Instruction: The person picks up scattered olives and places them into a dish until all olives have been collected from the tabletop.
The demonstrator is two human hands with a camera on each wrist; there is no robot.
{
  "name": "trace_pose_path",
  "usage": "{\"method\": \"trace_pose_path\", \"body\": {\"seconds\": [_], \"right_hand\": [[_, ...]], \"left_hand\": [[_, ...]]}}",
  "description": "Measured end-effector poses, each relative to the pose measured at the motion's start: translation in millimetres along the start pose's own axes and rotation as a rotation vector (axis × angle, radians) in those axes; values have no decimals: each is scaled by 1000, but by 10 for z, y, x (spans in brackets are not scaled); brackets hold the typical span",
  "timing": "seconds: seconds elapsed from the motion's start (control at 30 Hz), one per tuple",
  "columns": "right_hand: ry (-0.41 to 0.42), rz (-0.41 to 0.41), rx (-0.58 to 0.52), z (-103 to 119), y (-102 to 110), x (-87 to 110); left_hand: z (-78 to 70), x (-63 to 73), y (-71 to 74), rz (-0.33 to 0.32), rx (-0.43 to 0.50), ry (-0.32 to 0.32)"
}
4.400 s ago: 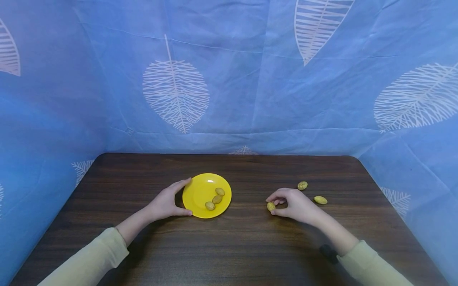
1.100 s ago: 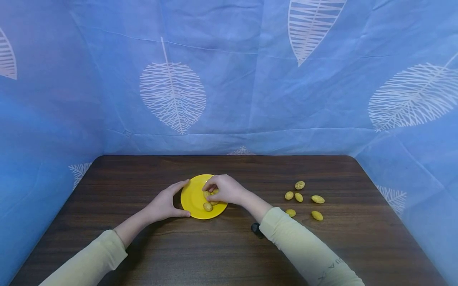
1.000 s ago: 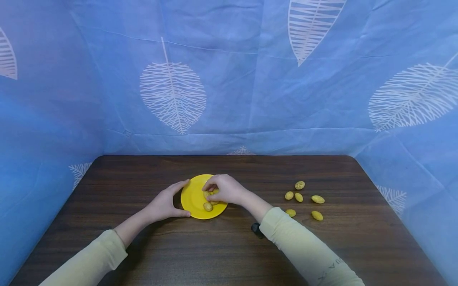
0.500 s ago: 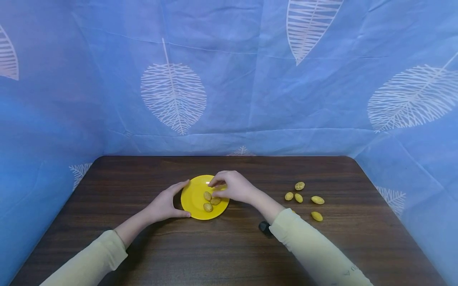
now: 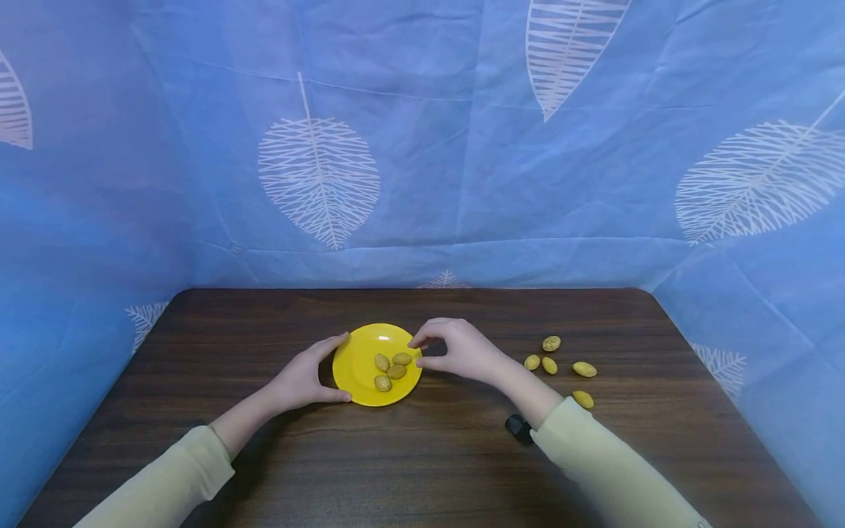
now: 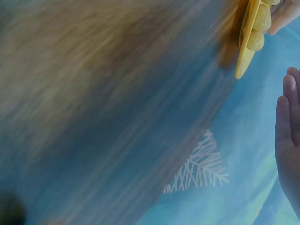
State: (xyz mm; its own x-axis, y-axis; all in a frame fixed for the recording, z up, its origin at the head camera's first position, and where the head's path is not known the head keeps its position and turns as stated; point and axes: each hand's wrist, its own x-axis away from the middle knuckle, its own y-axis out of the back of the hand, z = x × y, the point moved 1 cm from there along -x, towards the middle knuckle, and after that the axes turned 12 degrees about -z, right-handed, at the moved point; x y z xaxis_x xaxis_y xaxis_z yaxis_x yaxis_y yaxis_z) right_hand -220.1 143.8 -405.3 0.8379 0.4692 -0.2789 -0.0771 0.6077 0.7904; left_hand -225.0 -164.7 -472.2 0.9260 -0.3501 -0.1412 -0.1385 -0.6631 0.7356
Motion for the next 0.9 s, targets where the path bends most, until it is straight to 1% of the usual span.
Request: {"method": "trace_pose_path", "body": {"seconds": [0.17, 0.27, 0.43, 0.63, 0.9], "right_hand": [[-30, 0, -12, -12, 92, 111], [-29, 2, -8, -15, 150, 184], [-26, -7, -38, -38, 252, 333], [-22, -50, -34, -114, 367, 521], [-66, -102, -35, -252, 540, 757]], "left_hand": [[-3, 3, 2, 2, 5, 2], [1, 1, 2, 1, 9, 0], [15, -3, -5, -5, 10, -4], [12, -1, -7, -7, 8, -5], [11, 4, -8, -9, 6, -6]]}}
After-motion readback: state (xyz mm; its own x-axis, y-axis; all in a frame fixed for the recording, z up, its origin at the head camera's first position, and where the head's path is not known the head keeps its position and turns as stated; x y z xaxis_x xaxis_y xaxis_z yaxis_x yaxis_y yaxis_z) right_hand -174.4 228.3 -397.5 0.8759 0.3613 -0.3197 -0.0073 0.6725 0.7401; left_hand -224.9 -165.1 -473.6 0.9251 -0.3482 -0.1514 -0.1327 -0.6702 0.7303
